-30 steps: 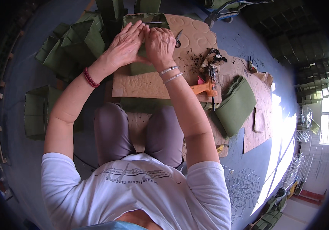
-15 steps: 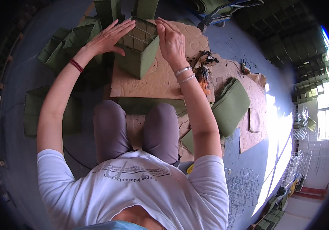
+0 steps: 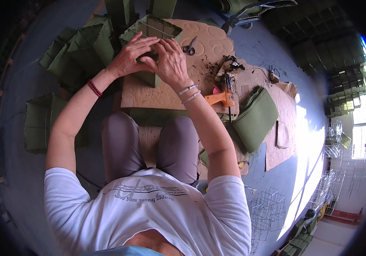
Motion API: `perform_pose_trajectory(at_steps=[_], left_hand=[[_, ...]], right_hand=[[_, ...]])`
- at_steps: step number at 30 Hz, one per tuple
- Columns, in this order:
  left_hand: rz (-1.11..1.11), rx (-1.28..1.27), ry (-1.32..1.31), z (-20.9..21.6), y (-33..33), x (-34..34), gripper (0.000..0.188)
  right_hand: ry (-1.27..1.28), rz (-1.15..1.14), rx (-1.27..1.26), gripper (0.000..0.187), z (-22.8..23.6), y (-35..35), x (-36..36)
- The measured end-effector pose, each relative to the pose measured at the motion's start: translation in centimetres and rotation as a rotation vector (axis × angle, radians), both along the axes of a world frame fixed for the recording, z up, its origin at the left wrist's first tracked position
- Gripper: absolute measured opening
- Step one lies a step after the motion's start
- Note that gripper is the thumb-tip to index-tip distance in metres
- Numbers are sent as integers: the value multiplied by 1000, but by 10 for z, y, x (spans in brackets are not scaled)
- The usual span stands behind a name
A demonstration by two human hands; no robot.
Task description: Assembling and gluing fabric panels onto metal wire frames to create storage boxes.
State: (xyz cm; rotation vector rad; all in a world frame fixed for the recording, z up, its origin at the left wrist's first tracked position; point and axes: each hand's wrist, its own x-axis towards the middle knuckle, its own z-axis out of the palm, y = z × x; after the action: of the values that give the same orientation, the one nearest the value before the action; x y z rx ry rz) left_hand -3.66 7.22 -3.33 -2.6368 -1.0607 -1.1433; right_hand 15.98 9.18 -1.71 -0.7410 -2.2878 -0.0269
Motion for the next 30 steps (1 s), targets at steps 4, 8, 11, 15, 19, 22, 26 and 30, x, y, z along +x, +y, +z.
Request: perform_pose_trajectory(at_steps=[4,8,11,15,19,22,26,30], left_hand=[[-63,-128,26,0,7,-43,37],[79,-7,-97,6,-19,-23,35],[257,92,-75,-6,-40,27,47],[462,164,94,-12,-31,47,37],[253,31,-62,-5,-11,22,29],[208,-20,23,-1,-14,8,30],[404,119,38,-15,-29,27,43],[430,85,79,-12,-22,25,44]], right_hand=[[299,95,-434,39,24,-1,11],[75,105,-32,38,3,13,45],[-58,94,95,39,-8,15,39],[-82,-63,144,37,-1,3,24],[-348,-191,-161,44,32,5,8],[-64,22,22,57,26,9,13],[-131,47,181,69,-16,-9,18],[-96,-51,108,65,-5,-14,3]])
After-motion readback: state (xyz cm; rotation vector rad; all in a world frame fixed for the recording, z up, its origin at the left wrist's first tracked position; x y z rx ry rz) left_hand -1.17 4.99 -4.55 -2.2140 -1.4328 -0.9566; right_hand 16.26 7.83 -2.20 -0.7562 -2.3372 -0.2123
